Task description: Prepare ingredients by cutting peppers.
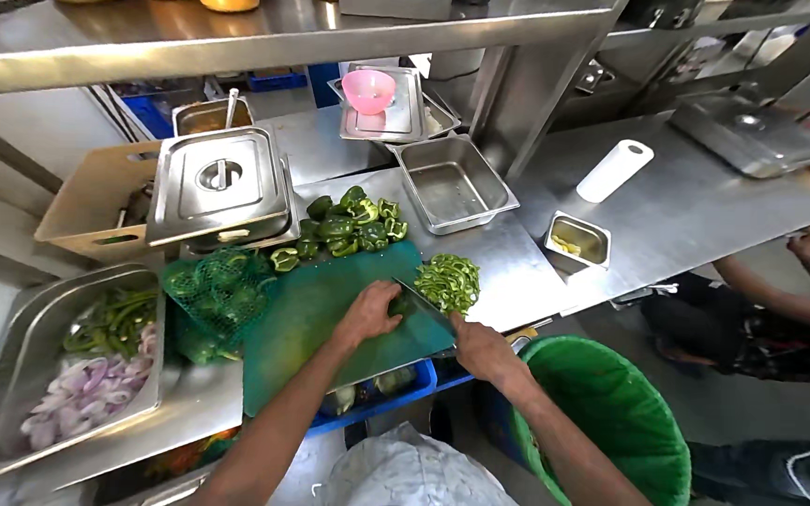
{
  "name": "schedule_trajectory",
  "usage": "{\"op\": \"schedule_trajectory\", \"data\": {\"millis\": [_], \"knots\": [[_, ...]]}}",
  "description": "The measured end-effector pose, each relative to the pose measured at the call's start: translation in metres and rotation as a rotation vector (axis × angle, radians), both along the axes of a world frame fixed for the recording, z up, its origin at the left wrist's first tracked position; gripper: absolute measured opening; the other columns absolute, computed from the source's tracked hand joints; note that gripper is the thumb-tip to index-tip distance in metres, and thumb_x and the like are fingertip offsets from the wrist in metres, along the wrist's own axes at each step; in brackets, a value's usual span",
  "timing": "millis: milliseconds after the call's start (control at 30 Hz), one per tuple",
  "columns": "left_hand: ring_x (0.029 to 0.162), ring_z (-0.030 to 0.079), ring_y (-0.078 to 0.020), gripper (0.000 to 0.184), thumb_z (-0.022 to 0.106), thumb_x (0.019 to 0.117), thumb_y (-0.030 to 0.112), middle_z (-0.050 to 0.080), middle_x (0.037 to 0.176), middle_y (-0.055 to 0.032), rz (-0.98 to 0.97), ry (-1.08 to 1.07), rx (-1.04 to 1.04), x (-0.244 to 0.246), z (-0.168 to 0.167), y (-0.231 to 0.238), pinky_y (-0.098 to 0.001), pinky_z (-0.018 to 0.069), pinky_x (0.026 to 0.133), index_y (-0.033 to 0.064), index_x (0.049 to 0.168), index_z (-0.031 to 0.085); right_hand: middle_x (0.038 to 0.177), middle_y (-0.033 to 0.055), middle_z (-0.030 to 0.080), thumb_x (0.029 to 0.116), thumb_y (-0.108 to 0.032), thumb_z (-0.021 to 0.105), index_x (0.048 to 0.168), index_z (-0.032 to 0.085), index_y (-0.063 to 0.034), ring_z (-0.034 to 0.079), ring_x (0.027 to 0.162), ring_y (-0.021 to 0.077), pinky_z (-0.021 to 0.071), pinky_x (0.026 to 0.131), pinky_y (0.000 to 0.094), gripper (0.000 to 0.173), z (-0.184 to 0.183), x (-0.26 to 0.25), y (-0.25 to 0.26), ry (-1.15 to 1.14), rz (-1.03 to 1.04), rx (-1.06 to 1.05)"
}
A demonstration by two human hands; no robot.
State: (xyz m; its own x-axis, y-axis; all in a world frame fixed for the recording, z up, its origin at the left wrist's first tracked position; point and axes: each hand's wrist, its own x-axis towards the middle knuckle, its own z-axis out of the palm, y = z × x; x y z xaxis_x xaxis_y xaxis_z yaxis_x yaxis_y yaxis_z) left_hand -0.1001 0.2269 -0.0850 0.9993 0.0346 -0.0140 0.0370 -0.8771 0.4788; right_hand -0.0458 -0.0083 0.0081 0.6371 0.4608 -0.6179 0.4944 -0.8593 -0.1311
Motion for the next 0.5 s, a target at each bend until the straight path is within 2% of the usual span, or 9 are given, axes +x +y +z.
{"op": "schedule_trajectory", "data": {"millis": [100,167,267,400,433,500], "knots": [[0.111,0.066,-0.0247,0.038,0.082,0.0829,0.028,0.070,0.111,-0.0092,0.018,-0.026,-0.001,0.006,-0.005,0.010,-0.0438,0.0541,0.101,0.0082,0.112,0.069,0.123,0.0240,0.066,0.0971,-0.013,0.060,0.153,0.037,-0.0127,0.068,0.112,0.0437,0.0555,0.090,0.0621,0.060,-0.030,0.001,0.011,0.043,-0.040,0.034],[0.107,0.066,-0.0247,0.036,0.081,0.0827,0.027,0.069,0.108,-0.0098,0.052,-0.059,-0.012,0.007,-0.011,0.011,-0.0428,0.0555,0.098,0.0069,0.110,0.069,0.125,0.0244,0.065,0.0986,-0.013,0.058,0.155,0.033,-0.0118,0.067,0.114,0.0435,0.0553,0.092,0.0621,0.062,-0.056,0.004,0.015,0.079,-0.058,0.081],[0.108,0.067,-0.0259,0.039,0.081,0.0830,0.027,0.069,0.111,-0.0116,0.103,-0.099,-0.070,-0.001,-0.017,0.002,-0.0438,0.0566,0.097,0.0049,0.112,0.068,0.126,0.0235,0.066,0.1005,-0.018,0.057,0.156,0.034,-0.0134,0.067,0.115,0.0432,0.0542,0.094,0.0616,0.060,-0.052,0.004,0.010,0.083,-0.053,0.085],[0.104,0.069,-0.0200,0.041,0.082,0.0844,0.032,0.070,0.111,-0.0081,0.193,-0.033,-0.308,-0.011,-0.014,-0.018,-0.0425,0.0584,0.095,0.0080,0.114,0.069,0.126,0.0237,0.066,0.1017,-0.019,0.055,0.156,0.036,-0.0144,0.066,0.116,0.0426,0.0532,0.096,0.0619,0.058,-0.033,0.010,0.000,0.088,-0.045,0.082],[0.103,0.070,-0.0194,0.040,0.083,0.0836,0.032,0.071,0.110,-0.0074,0.208,-0.027,-0.322,-0.010,-0.014,-0.018,-0.0427,0.0593,0.093,0.0089,0.113,0.070,0.127,0.0240,0.066,0.1013,-0.018,0.056,0.158,0.034,-0.0144,0.066,0.116,0.0428,0.0530,0.096,0.0621,0.061,-0.036,0.009,-0.001,0.099,-0.050,0.078],[0.112,0.066,-0.0211,0.040,0.083,0.0841,0.032,0.069,0.117,-0.0072,0.169,0.015,-0.239,-0.005,-0.012,-0.017,-0.0441,0.0558,0.100,0.0096,0.114,0.070,0.128,0.0241,0.065,0.0995,-0.015,0.057,0.160,0.028,-0.0138,0.066,0.116,0.0426,0.0537,0.095,0.0618,0.067,-0.052,0.005,-0.001,0.113,-0.077,0.081]]}}
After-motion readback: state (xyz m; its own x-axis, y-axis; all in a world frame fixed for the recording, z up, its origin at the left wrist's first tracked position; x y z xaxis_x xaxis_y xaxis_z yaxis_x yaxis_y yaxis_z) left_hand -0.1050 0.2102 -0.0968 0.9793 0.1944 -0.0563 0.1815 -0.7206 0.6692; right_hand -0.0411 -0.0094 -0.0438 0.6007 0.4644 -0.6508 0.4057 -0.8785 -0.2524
